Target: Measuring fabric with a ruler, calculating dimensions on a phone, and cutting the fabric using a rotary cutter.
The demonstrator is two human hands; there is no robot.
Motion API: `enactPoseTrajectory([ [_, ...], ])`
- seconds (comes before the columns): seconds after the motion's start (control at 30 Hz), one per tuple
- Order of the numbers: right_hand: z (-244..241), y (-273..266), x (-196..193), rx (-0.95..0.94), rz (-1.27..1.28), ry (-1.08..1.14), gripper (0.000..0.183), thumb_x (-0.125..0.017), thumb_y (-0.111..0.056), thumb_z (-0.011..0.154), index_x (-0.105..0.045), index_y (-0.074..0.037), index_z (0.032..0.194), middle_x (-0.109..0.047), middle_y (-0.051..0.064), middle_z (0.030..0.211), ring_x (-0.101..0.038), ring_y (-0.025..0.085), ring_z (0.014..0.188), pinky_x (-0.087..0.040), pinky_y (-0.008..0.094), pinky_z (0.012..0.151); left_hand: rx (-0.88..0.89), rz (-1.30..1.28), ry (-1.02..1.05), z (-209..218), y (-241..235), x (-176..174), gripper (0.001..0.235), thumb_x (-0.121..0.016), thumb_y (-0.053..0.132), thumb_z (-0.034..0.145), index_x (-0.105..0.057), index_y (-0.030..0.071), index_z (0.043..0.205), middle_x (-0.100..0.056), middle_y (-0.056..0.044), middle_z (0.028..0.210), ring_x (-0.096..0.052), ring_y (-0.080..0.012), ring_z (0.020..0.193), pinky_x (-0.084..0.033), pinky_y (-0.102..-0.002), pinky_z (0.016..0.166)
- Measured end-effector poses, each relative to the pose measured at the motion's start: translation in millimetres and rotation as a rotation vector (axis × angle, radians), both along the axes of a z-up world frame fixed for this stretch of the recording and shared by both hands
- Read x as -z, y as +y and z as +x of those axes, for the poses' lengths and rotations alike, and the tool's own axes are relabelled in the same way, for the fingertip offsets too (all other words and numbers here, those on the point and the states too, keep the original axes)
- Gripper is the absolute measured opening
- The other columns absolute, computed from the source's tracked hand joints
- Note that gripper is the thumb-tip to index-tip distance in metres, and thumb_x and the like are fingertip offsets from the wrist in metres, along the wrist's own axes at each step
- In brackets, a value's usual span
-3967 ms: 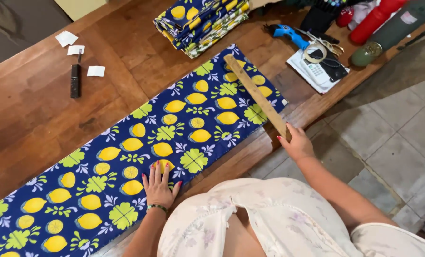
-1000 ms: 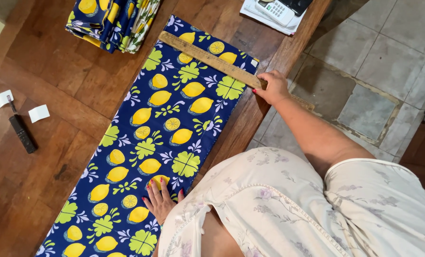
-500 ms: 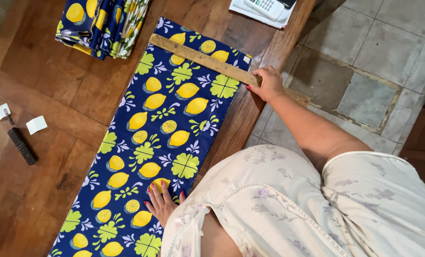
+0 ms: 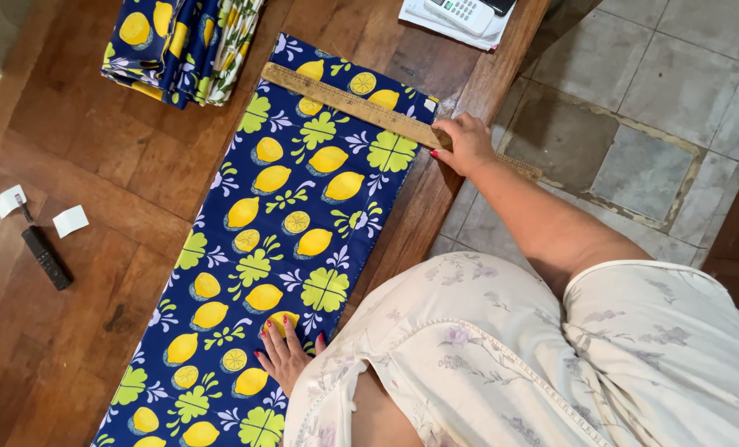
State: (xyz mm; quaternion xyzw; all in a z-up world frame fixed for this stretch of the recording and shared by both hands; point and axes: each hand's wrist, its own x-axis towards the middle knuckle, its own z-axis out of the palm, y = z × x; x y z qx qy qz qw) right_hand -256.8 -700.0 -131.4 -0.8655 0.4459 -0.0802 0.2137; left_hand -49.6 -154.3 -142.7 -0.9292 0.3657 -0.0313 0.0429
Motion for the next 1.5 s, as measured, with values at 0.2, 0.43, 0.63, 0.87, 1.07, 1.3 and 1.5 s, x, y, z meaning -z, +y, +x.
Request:
enactPoseTrajectory([
  [0.2, 0, -2, -7, -0.025, 0.027, 0.016, 0.054, -0.082, -0.038, 0.083, -0.063, -0.032, 0.133, -0.053, 0.009, 0.117, -0.050, 0.037, 0.113, -0.039, 0.053, 0.098, -0.006, -0.012, 0.019, 1, -1, -1, 0.093, -0.051, 0.072, 0.083, -0.030, 0.029, 0.162, -0.030, -0.008, 0.169, -0.027, -0.0309, 0.156, -0.016, -0.053, 0.127],
  [0.43, 4, 2, -23, -0.014, 0.099, 0.103, 0.050, -0.078, -0.037, 0.088, -0.060, -0.034, 0.135, -0.052, 0.008, 0.124, -0.047, 0.036, 0.117, -0.036, 0.051, 0.100, -0.022, 0.009, 0.008, 3, 1, 7, 0.094, -0.049, 0.075, 0.082, -0.029, 0.030, 0.162, -0.025, -0.003, 0.172, -0.023, -0.0251, 0.158, -0.019, -0.055, 0.125],
  [0.63, 4, 4, -30, -0.006, 0.125, 0.130, 0.051, -0.077, -0.038, 0.089, -0.060, -0.034, 0.136, -0.053, 0.009, 0.125, -0.047, 0.035, 0.119, -0.037, 0.052, 0.101, -0.007, -0.005, -0.014, 2, 0, 4, 0.094, -0.052, 0.072, 0.081, -0.030, 0.029, 0.162, -0.028, -0.004, 0.171, -0.026, -0.0273, 0.157, -0.021, -0.056, 0.125],
  [0.87, 3, 2, -26, -0.010, 0.096, 0.098, 0.052, -0.081, -0.037, 0.086, -0.062, -0.034, 0.134, -0.054, 0.009, 0.121, -0.050, 0.035, 0.117, -0.039, 0.052, 0.099, 0.010, 0.007, -0.034, 4, 2, 6, 0.096, -0.052, 0.074, 0.080, -0.031, 0.028, 0.162, -0.030, -0.005, 0.170, -0.027, -0.0285, 0.157, -0.025, -0.056, 0.123],
  [1.07, 4, 1, -23, 0.004, 0.103, 0.108, 0.051, -0.080, -0.039, 0.087, -0.061, -0.036, 0.134, -0.053, 0.009, 0.123, -0.050, 0.035, 0.118, -0.038, 0.051, 0.100, 0.016, 0.001, -0.048, 5, 3, 10, 0.098, -0.050, 0.075, 0.079, -0.030, 0.028, 0.162, -0.029, -0.004, 0.171, -0.027, -0.0284, 0.157, -0.025, -0.056, 0.123],
  [1.3, 5, 2, -28, 0.015, 0.132, 0.118, 0.050, -0.080, -0.039, 0.087, -0.062, -0.035, 0.134, -0.054, 0.008, 0.123, -0.048, 0.034, 0.118, -0.038, 0.051, 0.100, 0.016, -0.031, -0.020, 3, 0, 2, 0.094, -0.054, 0.072, 0.080, -0.035, 0.027, 0.160, -0.033, -0.006, 0.169, -0.031, -0.0288, 0.156, -0.026, -0.056, 0.123],
  [1.5, 6, 2, -33, 0.015, 0.147, 0.127, 0.051, -0.080, -0.038, 0.086, -0.061, -0.036, 0.134, -0.054, 0.008, 0.122, -0.050, 0.032, 0.117, -0.039, 0.050, 0.099, 0.023, -0.011, -0.044, 4, 3, 9, 0.094, -0.045, 0.075, 0.081, -0.033, 0.026, 0.161, -0.033, -0.007, 0.169, -0.029, -0.0295, 0.157, -0.024, -0.056, 0.124],
])
